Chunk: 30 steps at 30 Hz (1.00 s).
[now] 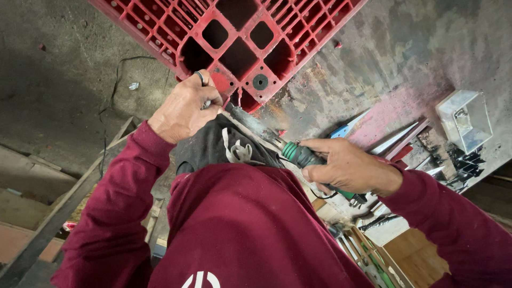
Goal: The person uses a heat tool and a piece of plastic to repair a red plastic pallet on a workbench.
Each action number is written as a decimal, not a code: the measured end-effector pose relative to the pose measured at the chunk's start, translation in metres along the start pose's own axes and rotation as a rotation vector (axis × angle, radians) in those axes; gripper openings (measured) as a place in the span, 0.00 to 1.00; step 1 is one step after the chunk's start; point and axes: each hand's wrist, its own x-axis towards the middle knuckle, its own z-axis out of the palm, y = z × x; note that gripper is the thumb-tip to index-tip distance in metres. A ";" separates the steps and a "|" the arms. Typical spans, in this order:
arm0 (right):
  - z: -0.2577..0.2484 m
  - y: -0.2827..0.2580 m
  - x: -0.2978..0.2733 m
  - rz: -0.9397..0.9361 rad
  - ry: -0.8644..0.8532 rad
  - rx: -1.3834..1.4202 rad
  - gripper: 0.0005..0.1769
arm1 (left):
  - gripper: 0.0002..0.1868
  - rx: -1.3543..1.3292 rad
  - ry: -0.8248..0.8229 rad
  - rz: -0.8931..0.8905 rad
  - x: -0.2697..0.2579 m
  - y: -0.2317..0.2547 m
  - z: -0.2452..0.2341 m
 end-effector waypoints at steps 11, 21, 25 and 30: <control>0.014 -0.016 -0.012 0.052 0.043 -0.236 0.27 | 0.05 -0.002 -0.030 0.051 0.004 0.008 -0.006; 0.039 0.025 -0.005 -0.558 0.192 -0.631 0.25 | 0.05 -0.019 -0.062 0.095 0.012 0.006 -0.012; 0.048 0.019 -0.007 -0.752 0.267 -0.813 0.12 | 0.04 -0.040 -0.082 0.029 0.009 0.000 -0.008; 0.053 0.010 -0.012 -0.711 0.275 -0.821 0.12 | 0.04 -0.043 -0.080 0.074 0.009 -0.003 -0.009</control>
